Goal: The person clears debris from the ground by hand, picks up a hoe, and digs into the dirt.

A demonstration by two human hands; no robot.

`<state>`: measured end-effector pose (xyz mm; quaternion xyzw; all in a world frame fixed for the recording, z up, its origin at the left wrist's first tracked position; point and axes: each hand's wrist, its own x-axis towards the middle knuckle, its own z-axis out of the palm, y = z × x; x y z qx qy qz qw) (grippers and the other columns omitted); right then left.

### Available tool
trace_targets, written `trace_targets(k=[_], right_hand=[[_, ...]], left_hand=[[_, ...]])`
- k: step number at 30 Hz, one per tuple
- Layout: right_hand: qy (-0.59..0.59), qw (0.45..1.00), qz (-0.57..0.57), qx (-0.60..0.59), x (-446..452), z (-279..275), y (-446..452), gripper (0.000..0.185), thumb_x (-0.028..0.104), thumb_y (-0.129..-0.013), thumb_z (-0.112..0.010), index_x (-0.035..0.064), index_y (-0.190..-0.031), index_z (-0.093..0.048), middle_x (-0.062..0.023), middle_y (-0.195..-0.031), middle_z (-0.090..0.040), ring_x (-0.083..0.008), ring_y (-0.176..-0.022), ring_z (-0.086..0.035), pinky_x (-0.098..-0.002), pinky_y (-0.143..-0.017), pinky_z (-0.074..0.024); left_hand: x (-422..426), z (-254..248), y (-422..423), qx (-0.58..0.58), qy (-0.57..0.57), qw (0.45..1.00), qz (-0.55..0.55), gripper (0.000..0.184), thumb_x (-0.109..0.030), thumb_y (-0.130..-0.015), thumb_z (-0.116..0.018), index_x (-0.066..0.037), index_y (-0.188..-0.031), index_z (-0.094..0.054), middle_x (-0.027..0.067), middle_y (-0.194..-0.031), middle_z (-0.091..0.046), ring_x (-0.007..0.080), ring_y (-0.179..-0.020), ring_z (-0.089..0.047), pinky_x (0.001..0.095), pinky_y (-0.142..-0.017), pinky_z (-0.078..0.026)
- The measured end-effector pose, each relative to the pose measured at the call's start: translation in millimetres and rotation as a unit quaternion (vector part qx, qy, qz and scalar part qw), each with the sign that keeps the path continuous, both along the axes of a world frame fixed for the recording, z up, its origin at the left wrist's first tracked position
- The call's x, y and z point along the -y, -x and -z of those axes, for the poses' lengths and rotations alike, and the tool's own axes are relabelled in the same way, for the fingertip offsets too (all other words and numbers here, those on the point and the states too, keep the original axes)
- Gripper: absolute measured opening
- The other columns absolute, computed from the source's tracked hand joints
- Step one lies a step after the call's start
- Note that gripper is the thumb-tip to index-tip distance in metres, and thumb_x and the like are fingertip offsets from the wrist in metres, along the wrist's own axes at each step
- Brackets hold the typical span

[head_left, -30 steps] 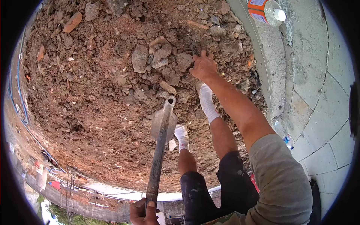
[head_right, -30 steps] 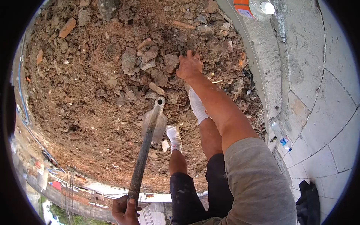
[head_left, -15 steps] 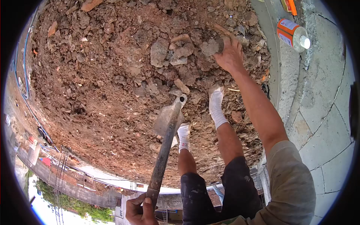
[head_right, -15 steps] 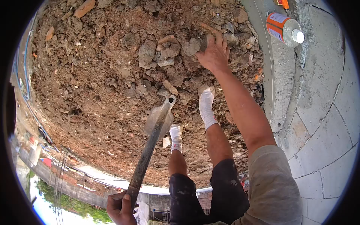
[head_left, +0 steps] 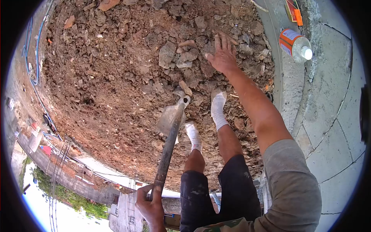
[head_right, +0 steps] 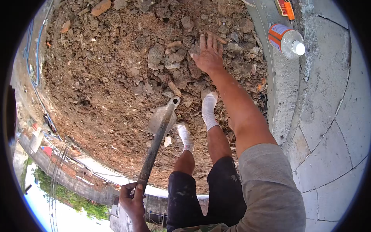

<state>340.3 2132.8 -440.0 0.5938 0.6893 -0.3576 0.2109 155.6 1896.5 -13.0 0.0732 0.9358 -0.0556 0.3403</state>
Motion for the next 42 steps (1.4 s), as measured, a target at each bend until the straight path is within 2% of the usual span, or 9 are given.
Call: trace_targets(k=[2, 4, 9, 15, 26, 27, 32, 36, 42], right_hand=[[0.018, 1.0, -0.011, -0.005, 21, -18, -20, 0.085, 0.047, -0.089, -0.057, 0.0133, -0.154, -0.013, -0.0151, -0.16, -0.005, -0.035, -0.147, -0.008, -0.048, -0.119, -0.0107], [0.062, 0.998, -0.001, 0.015, 50, -39, -46, 0.084, 0.046, -0.089, -0.057, 0.0113, -0.153, -0.015, -0.0157, -0.159, -0.008, -0.0355, -0.146, -0.012, -0.0457, -0.118, -0.016], [0.184, 0.978, 0.012, 0.093, 116, -76, -125, 0.075, 0.046, -0.089, -0.055, -0.0024, -0.143, -0.034, -0.0271, -0.151, -0.027, -0.039, -0.139, -0.029, -0.0384, -0.114, -0.028], [0.202, 0.978, 0.024, 0.038, 61, -152, -128, 0.072, 0.051, -0.086, -0.057, -0.0104, -0.124, -0.051, -0.0306, -0.123, -0.056, -0.0385, -0.118, -0.055, -0.0389, -0.101, -0.0428], [0.12, 0.99, 0.055, 0.041, 1, -184, -108, 0.046, 0.043, -0.087, -0.061, 0.0053, -0.114, -0.062, -0.0247, -0.106, -0.065, -0.0387, -0.101, -0.063, -0.0411, -0.09, -0.0476], [0.196, 0.977, 0.072, 0.042, -14, -231, -83, 0.056, 0.049, -0.087, -0.056, 0.0009, -0.115, -0.062, -0.0254, -0.112, -0.064, -0.038, -0.112, -0.058, -0.0431, -0.096, -0.0455], [0.247, 0.96, 0.081, 0.109, -5, -268, -94, 0.055, 0.049, -0.087, -0.056, 0.0043, -0.119, -0.061, -0.0249, -0.111, -0.064, -0.039, -0.108, -0.06, -0.0429, -0.094, -0.0468], [0.156, 0.976, 0.091, 0.124, -11, -252, -98, 0.054, 0.048, -0.086, -0.058, 0.0017, -0.113, -0.062, -0.0248, -0.102, -0.067, -0.0398, -0.102, -0.062, -0.0434, -0.09, -0.0481], [0.227, 0.97, 0.057, 0.069, -70, -261, -50, 0.044, 0.044, -0.085, -0.061, 0.0039, -0.102, -0.066, -0.0213, -0.095, -0.068, -0.0355, -0.093, -0.065, -0.0403, -0.084, -0.0494]], left_hand=[[9, 0, 1, 0.002, 0.009, 0.999, 0.036, 0.025, -0.017, -0.078, -0.075, 0.002, -0.092, -0.066, 0.0118, -0.078, -0.068, 0.0237, -0.07, -0.065, 0.0366, -0.068, -0.05], [11, -1, 2, 0.007, 0.03, 0.999, 0.008, 0.028, -0.018, -0.077, -0.076, 0.003, -0.093, -0.066, 0.0134, -0.081, -0.069, 0.0265, -0.078, -0.067, 0.0386, -0.075, -0.051], [66, -4, 10, 0.057, 0.072, 0.995, 0.031, 0.037, -0.031, -0.076, -0.079, -0.003, -0.096, -0.068, 0.0154, -0.078, -0.07, 0.0302, -0.071, -0.069, 0.0403, -0.067, -0.053], [117, 1, -5, 0.04, 0.104, 0.991, 0.077, 0.053, -0.051, -0.072, -0.075, -0.006, -0.1, -0.071, 0.0182, -0.079, -0.07, 0.0356, -0.075, -0.069, 0.0466, -0.07, -0.053], [126, 7, 30, 0.051, 0.108, 0.988, 0.098, 0.05, -0.052, -0.071, -0.075, -0.009, -0.096, -0.072, 0.0193, -0.08, -0.069, 0.0371, -0.076, -0.068, 0.0475, -0.069, -0.054], [124, 7, 31, 0.072, 0.124, 0.986, 0.08, 0.049, -0.051, -0.071, -0.075, -0.009, -0.096, -0.072, 0.0196, -0.081, -0.069, 0.0371, -0.076, -0.068, 0.0473, -0.07, -0.054], [105, 17, 58, 0.113, 0.099, 0.986, 0.069, 0.048, -0.049, -0.073, -0.074, -0.009, -0.098, -0.072, 0.0195, -0.083, -0.069, 0.037, -0.078, -0.068, 0.047, -0.069, -0.053], [82, 20, 84, 0.123, 0.091, 0.987, 0.053, 0.049, -0.051, -0.073, -0.074, -0.008, -0.096, -0.071, 0.0188, -0.081, -0.069, 0.0374, -0.077, -0.068, 0.0474, -0.068, -0.052], [83, 16, 69, 0.139, 0.19, 0.97, 0.057, 0.061, -0.065, -0.073, -0.066, -0.01, -0.099, -0.07, 0.0193, -0.087, -0.07, 0.0377, -0.084, -0.068, 0.0489, -0.074, -0.052]])
